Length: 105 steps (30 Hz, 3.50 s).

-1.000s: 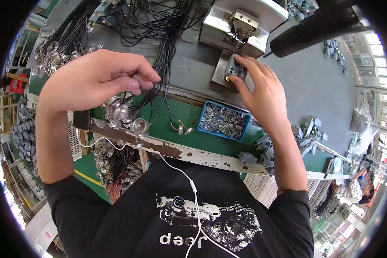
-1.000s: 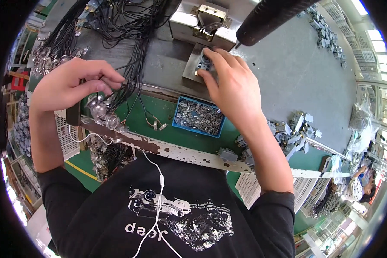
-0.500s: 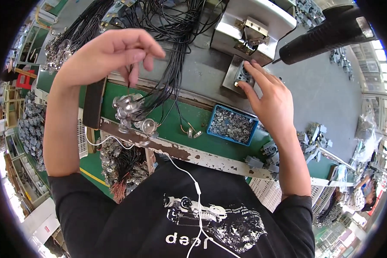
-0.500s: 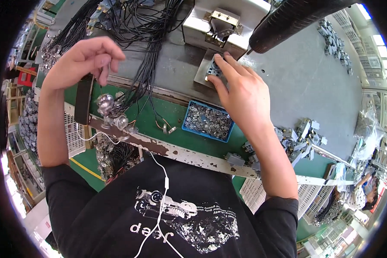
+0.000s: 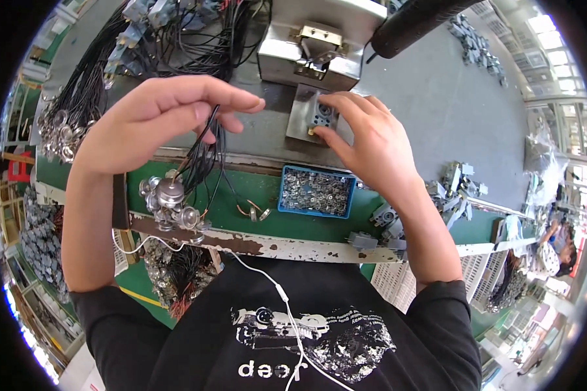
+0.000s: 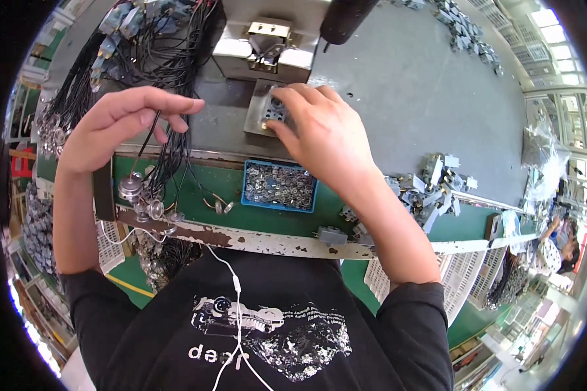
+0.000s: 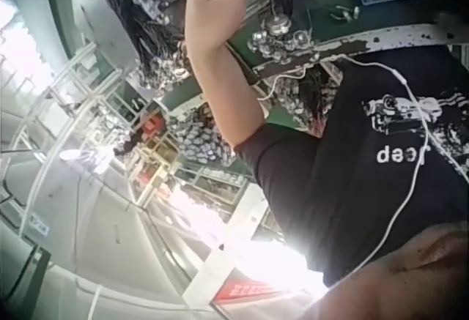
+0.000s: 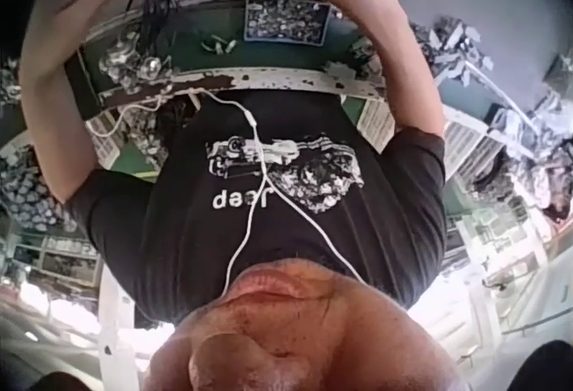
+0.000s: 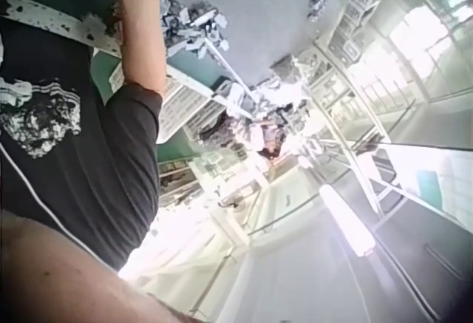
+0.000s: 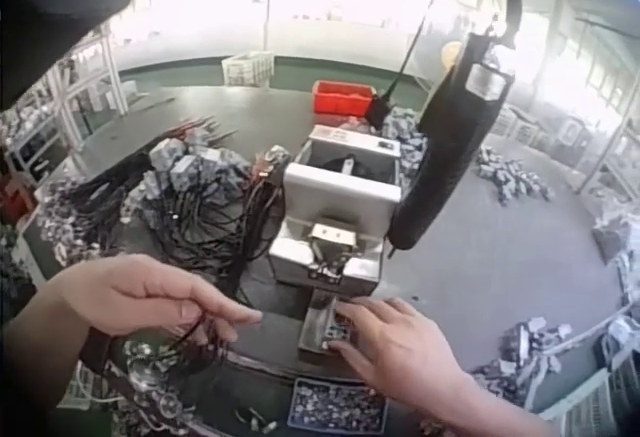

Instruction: Assembling small mechanical components using an electric screwdriver at a factory workstation.

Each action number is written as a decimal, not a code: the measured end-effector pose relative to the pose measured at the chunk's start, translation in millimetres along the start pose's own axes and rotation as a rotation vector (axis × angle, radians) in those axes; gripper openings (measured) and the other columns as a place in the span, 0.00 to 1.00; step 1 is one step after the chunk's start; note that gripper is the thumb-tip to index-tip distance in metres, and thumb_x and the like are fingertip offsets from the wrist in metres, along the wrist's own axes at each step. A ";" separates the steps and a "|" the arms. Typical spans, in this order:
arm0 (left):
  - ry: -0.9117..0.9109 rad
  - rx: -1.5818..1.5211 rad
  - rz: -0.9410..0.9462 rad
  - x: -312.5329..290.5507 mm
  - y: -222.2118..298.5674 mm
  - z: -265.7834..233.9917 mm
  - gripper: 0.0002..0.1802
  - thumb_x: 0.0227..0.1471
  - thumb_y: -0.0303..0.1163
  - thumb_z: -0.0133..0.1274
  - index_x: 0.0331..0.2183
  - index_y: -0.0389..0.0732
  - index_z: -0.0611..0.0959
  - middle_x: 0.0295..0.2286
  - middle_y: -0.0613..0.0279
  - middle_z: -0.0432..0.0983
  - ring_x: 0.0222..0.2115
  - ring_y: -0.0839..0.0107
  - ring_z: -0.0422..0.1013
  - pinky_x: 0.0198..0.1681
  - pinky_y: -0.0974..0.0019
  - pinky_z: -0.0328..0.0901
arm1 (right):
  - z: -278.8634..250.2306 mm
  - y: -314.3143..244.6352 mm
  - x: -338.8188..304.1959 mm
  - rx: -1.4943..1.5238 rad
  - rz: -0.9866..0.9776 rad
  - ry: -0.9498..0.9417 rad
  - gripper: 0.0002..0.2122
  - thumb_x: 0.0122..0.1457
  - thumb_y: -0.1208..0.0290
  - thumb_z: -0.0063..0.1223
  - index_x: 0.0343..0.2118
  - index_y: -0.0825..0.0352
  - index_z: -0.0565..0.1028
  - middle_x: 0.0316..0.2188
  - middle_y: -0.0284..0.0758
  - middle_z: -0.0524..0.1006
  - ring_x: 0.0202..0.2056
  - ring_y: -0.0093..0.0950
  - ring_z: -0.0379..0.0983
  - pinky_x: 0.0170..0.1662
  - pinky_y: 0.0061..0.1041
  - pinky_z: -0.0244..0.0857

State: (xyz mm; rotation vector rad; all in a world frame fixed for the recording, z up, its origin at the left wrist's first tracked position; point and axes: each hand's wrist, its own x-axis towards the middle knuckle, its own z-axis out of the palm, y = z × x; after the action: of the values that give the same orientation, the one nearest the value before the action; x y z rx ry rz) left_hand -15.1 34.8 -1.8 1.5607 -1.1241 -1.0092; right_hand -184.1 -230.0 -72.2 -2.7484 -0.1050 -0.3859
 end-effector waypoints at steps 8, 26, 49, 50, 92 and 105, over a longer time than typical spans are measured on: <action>0.091 0.564 0.101 8.5 12.2 23.1 0.26 0.50 0.10 0.51 0.50 0.38 0.85 0.45 0.55 0.76 0.33 0.71 0.74 0.38 0.69 0.69 | -8.1 -2.2 1.2 -0.019 -0.073 -0.037 0.16 0.56 0.66 0.67 0.47 0.61 0.80 0.34 0.36 0.79 0.40 0.38 0.76 0.46 0.36 0.71; 0.148 0.922 0.372 31.4 -11.2 42.6 0.21 0.46 0.25 0.57 0.45 0.40 0.85 0.40 0.62 0.81 0.40 0.62 0.76 0.44 0.60 0.72 | -15.8 -49.3 -24.4 0.672 0.176 -0.263 0.18 0.62 0.66 0.64 0.52 0.66 0.76 0.54 0.39 0.76 0.51 0.32 0.76 0.52 0.33 0.72; -0.027 0.868 0.185 48.2 -9.6 53.1 0.13 0.58 0.32 0.56 0.46 0.45 0.84 0.33 0.57 0.82 0.36 0.54 0.78 0.38 0.55 0.72 | -39.9 2.2 -8.9 0.372 0.041 -0.313 0.06 0.61 0.68 0.61 0.38 0.62 0.83 0.27 0.40 0.82 0.28 0.41 0.79 0.32 0.37 0.72; -0.127 0.900 0.229 48.3 -10.6 53.4 0.15 0.57 0.30 0.55 0.46 0.48 0.84 0.34 0.57 0.81 0.36 0.56 0.78 0.39 0.56 0.72 | -44.1 -3.0 -6.8 0.300 -0.048 -0.429 0.07 0.61 0.67 0.62 0.39 0.63 0.82 0.27 0.39 0.82 0.28 0.41 0.79 0.32 0.36 0.72; 0.360 0.478 0.414 41.0 -17.5 70.1 0.15 0.43 0.14 0.62 0.35 0.42 0.87 0.31 0.65 0.74 0.32 0.67 0.73 0.33 0.65 0.67 | -27.2 -27.3 -31.3 1.383 0.408 -0.093 0.19 0.66 0.76 0.58 0.58 0.74 0.72 0.40 0.41 0.82 0.41 0.26 0.80 0.47 0.26 0.75; 0.003 0.645 0.587 39.4 -39.5 66.5 0.08 0.44 0.31 0.68 0.30 0.52 0.87 0.29 0.74 0.77 0.31 0.68 0.73 0.33 0.62 0.63 | -9.3 9.6 22.6 1.323 0.236 -1.009 0.16 0.62 0.84 0.60 0.48 0.71 0.66 0.39 0.38 0.81 0.39 0.23 0.80 0.42 0.23 0.75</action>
State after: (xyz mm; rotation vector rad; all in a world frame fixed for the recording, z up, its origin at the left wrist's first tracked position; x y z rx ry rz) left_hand -60.8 -11.9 -59.0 1.5404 -1.8818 -0.2497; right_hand -163.6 -241.8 -60.8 -1.3606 -0.1879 0.8613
